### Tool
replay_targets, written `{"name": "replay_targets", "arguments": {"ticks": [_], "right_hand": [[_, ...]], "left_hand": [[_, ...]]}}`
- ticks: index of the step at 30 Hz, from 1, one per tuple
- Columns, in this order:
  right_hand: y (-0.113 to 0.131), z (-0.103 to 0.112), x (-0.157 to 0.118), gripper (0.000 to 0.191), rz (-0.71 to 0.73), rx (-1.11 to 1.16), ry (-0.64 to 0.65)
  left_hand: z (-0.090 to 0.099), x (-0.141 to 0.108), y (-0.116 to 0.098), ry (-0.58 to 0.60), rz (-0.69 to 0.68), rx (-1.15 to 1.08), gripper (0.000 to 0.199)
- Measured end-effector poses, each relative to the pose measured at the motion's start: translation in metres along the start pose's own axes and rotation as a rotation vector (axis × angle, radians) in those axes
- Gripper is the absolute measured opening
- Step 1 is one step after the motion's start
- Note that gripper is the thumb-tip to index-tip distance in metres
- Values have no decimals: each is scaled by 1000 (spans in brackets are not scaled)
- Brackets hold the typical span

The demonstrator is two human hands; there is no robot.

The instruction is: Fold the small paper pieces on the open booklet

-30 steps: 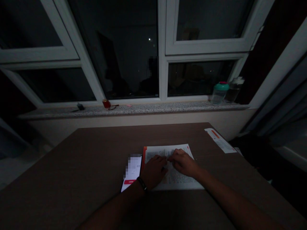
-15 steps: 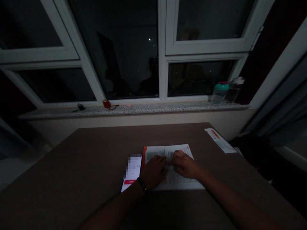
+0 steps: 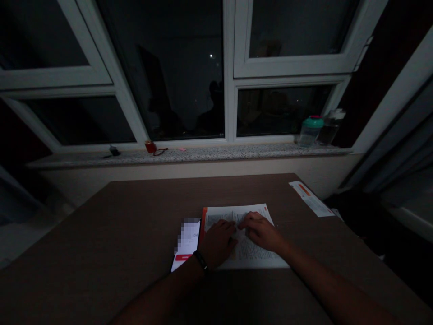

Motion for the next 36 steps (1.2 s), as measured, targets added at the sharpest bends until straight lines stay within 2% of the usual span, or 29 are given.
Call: {"name": "replay_targets", "arguments": {"ticks": [3,10,14,16,19,21,23,29,32,36], "right_hand": [[3,1,1,43,19,17,11],[10,2,-1,29,52,120,57],[4,4,-3,25,38,88,-28],[-3,11,-3,23,-32,5,-137],[-19,22,-4,19,-249,-169,-285],[-26,25,-6,15,-371,-249,-307],[-29,25,-6,13,-422,-286,-284],[-31,16,-6,6,-379,-260,-240],[-34,12,-5,10,-329,-153,-244],[-31,9,-1,4,-291,-19,-228]], "left_hand": [[0,0,0,-6,-8,-4,33],[1,0,-1,0,-11,15,21],[0,0,-1,-1,-13,13,27],[-2,0,0,3,-16,16,33],[-7,-1,2,14,-22,38,35],[-11,-1,5,20,-32,63,34],[-15,-1,6,23,-57,93,36],[-18,0,7,44,-103,146,45],[-17,0,7,62,-97,129,50],[-16,1,8,74,-90,97,54]]}}
Point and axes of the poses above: each hand's wrist, its own x-axis towards the middle knuckle, its own z-axis out of the back of the hand, y = z × x, the point moved 6 cm from there along x, towards the middle knuckle, and after that the axes turned 1 degree about -x, right-handed, at the moved point
